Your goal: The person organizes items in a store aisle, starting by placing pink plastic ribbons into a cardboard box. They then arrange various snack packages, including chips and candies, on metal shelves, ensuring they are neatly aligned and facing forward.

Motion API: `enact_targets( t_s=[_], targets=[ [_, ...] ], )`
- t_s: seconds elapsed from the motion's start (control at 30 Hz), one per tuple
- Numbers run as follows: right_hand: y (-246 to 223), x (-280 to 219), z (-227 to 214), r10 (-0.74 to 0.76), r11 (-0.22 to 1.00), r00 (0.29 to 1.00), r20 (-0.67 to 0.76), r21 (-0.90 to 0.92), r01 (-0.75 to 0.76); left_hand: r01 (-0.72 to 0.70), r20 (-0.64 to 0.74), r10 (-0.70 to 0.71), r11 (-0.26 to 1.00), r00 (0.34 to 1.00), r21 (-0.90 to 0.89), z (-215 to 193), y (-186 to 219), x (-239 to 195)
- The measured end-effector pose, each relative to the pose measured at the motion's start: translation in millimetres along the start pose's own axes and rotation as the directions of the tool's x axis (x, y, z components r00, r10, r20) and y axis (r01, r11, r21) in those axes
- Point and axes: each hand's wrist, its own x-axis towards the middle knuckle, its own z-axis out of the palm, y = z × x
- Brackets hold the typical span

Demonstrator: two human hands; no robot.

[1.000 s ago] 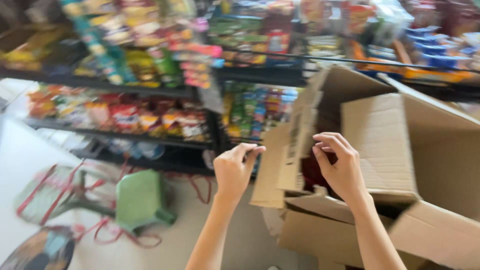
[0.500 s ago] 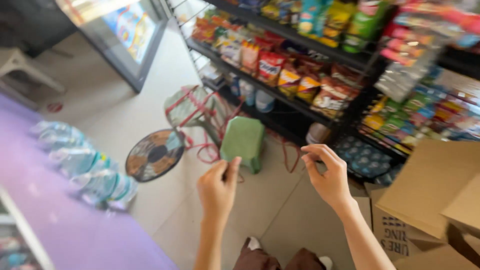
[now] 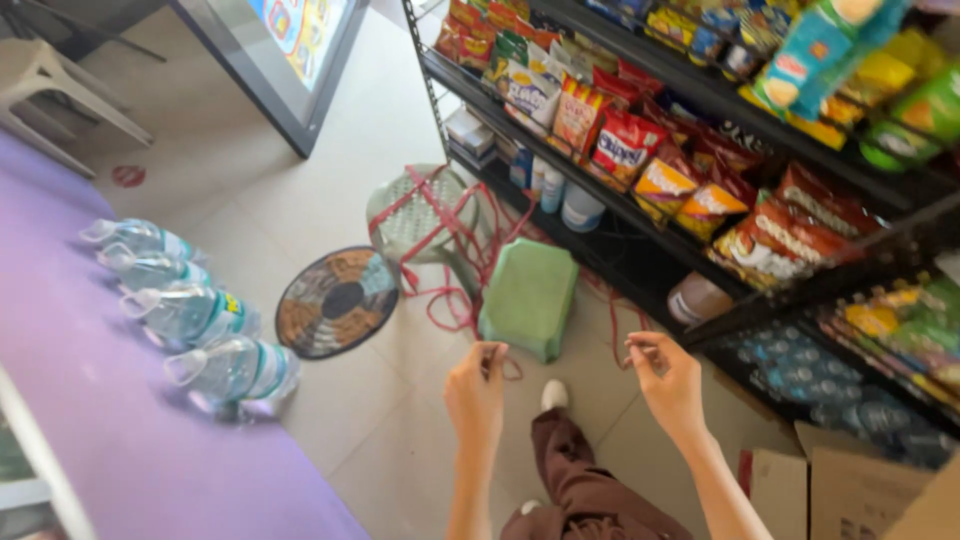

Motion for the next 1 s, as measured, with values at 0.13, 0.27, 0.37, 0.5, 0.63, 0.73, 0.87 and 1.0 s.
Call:
enact_targets(
  t_s=[0.13,0.27,0.37,0.5,0.63,0.73,0.87,1.0],
  targets=[
    [-4.1,104.2,42.1,-0.154,0.982,0.986,0.066,0.117,0.146,0.038,-0.062,-0.041,0.998,0.997,-0.050,1.6,7.0,73.6],
    [-50.9,187.2,92.7,-0.226,0.974,0.953,0.200,0.079,0.214,-0.019,-0.152,0.017,1.000,0.988,-0.009,-13.6,13.2,158.3],
    [-81.8,231.4,133.7,-0.197,0.980,0.931,0.307,0.028,0.198,-0.052,-0.212,0.058,0.998,0.976,0.034,-7.2,-5.8,214.0],
    [-69.9,301.8,218.4,-0.285,0.952,0.837,0.468,0.038,0.303,-0.041,-0.211,0.049,0.998,0.976,0.041,13.1,-57.9,296.6],
    [-25.3,365.0,321.6,-0.072,0.988,0.819,0.569,-0.074,0.139,0.049,-0.098,-0.055,0.997,0.994,-0.058,67.6,-168.5,387.9],
    [25.8,410.5,403.1,-0.117,0.975,0.820,0.560,-0.093,0.203,0.040,-0.022,-0.042,0.996,0.999,-0.080,109.0,-241.1,466.3],
    [136.7,440.9,504.8,0.119,0.963,0.865,0.488,-0.267,0.019,0.062,0.273,-0.088,0.993,0.958,0.103,151.5,-312.2,551.2],
    [207.1,441.0,558.5,0.245,0.911,0.878,0.411,-0.408,-0.063,-0.059,0.521,-0.145,0.933,0.841,0.356,198.9,-368.1,610.1]
  ],
)
